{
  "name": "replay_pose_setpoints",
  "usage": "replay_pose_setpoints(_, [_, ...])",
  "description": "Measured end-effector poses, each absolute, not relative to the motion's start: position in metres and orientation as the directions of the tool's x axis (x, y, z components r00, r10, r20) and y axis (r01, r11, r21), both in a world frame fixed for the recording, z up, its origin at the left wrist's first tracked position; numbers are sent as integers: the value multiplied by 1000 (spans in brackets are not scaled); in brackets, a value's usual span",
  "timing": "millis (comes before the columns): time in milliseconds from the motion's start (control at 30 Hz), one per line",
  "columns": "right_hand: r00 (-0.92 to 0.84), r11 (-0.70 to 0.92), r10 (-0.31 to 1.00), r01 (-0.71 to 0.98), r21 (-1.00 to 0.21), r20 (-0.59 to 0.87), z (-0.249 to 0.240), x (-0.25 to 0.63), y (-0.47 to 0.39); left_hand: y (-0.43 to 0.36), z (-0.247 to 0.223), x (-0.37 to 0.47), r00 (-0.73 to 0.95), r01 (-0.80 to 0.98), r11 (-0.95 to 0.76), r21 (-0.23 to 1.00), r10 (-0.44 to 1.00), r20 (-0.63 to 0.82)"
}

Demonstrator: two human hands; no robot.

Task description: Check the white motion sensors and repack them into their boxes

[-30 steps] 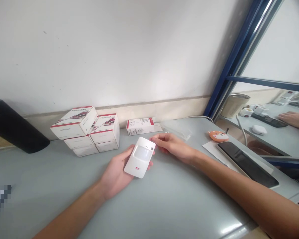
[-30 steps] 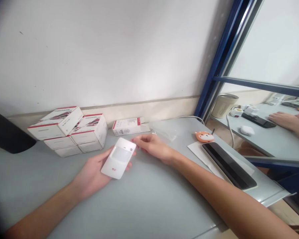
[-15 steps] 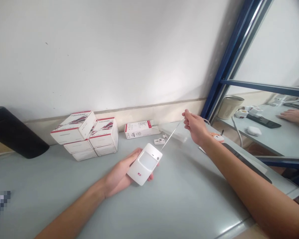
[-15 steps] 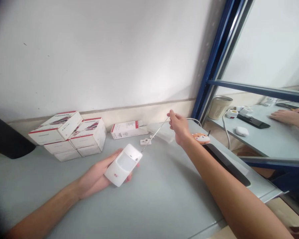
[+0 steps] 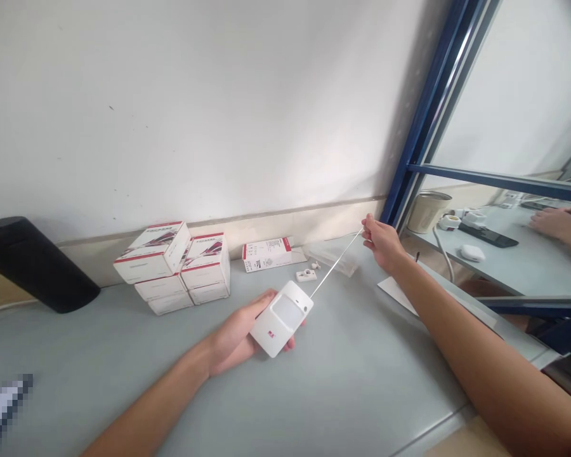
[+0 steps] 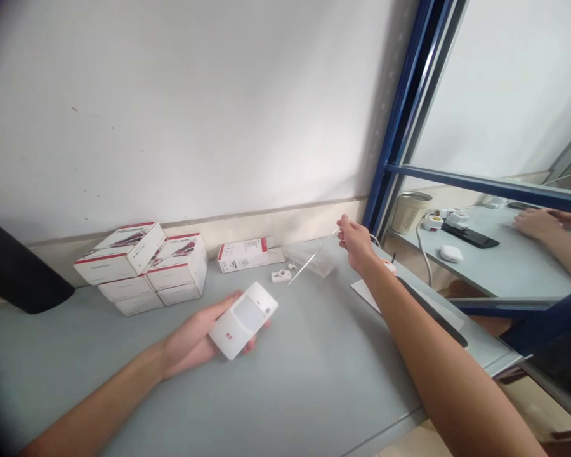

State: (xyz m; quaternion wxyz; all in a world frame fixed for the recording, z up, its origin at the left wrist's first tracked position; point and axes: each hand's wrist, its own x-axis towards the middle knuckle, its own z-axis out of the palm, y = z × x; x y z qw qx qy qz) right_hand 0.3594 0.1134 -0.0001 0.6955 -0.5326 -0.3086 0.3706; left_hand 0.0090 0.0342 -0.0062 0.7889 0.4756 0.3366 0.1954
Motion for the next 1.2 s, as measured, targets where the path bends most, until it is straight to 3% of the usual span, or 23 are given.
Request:
replay_pose_setpoints(133, [468, 145, 884, -291, -946, -8, -5, 362, 113, 34, -7, 4, 720, 59, 507, 860, 575, -389])
replay_pose_setpoints(300, [356, 134, 933, -498, -857, -61, -2, 357, 114, 31, -9, 5, 677, -30, 516, 856, 640, -363])
replay_pose_setpoints(500, [263, 43, 947, -668, -743, -181, 9, 350, 107, 31, -9, 7, 670, -13, 511, 859, 642, -372])
replay_pose_setpoints(733, [192, -18, 956, -714, -700, -220, 10, 346, 101, 29, -7, 7, 649, 30, 481, 876, 657, -383])
replay_pose_setpoints(900, [121, -1, 985, -723, -691, -127, 16, 346, 97, 27, -6, 7, 657, 95, 456, 885, 639, -400])
replay_pose_setpoints(1200, [231, 69, 965, -685, -725, -126, 22, 378, 100, 28, -2, 8, 667, 133, 439, 888, 623, -408])
